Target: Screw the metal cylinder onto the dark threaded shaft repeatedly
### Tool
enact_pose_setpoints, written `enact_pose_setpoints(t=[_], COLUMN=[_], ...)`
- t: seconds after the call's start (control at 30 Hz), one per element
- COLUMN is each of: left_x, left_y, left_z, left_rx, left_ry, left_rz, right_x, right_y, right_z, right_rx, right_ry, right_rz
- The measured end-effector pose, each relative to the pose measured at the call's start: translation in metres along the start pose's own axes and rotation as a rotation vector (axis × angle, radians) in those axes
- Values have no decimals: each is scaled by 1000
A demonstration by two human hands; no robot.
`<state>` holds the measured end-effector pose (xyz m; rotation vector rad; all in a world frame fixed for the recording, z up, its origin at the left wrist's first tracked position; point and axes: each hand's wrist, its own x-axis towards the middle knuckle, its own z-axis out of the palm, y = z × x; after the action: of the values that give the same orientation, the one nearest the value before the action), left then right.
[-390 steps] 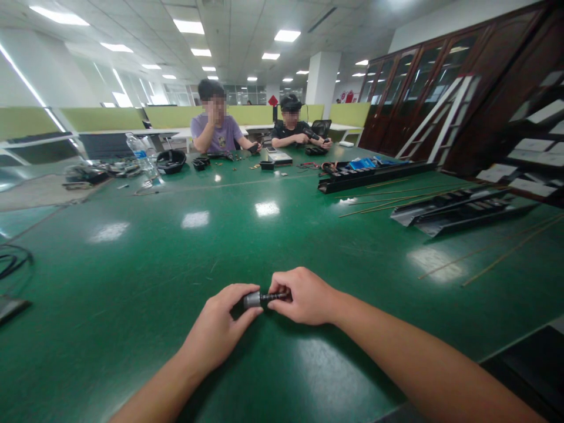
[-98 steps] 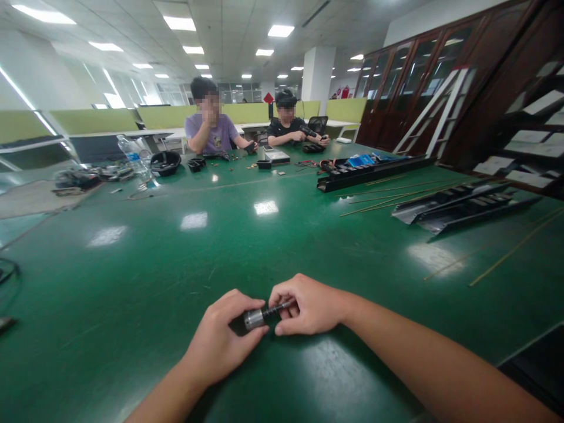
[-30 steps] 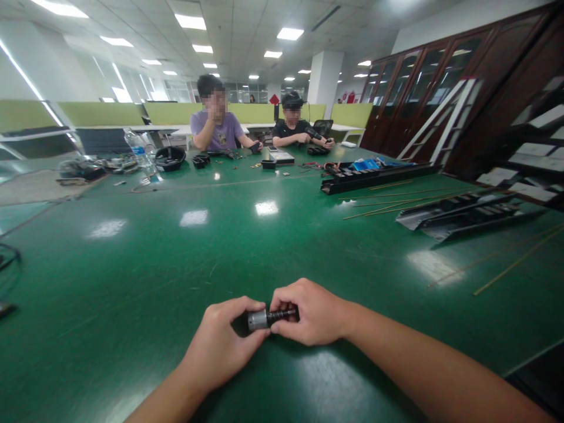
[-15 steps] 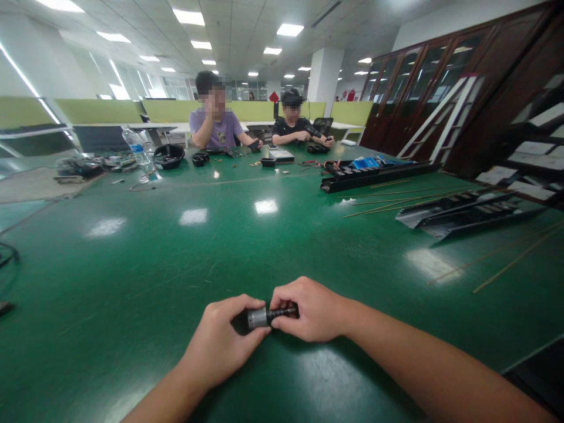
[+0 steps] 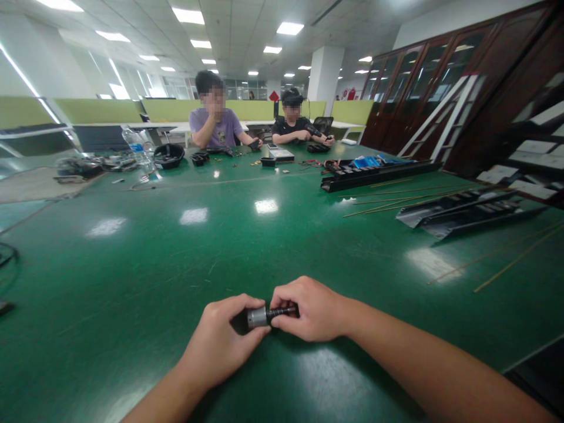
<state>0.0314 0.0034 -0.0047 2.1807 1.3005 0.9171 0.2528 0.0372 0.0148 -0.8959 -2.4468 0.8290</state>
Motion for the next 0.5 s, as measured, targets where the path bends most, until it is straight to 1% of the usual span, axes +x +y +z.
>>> enact_pose_setpoints(t=[0.5], left_x=[0], left_y=[2], left_z=[-1], left_rx=[-4], left_ry=[0], left_rz=[-34], right_x=[-2], right_y=[2], right_z=[1], right_rx=[-71], right_ry=[9], right_rz=[-9])
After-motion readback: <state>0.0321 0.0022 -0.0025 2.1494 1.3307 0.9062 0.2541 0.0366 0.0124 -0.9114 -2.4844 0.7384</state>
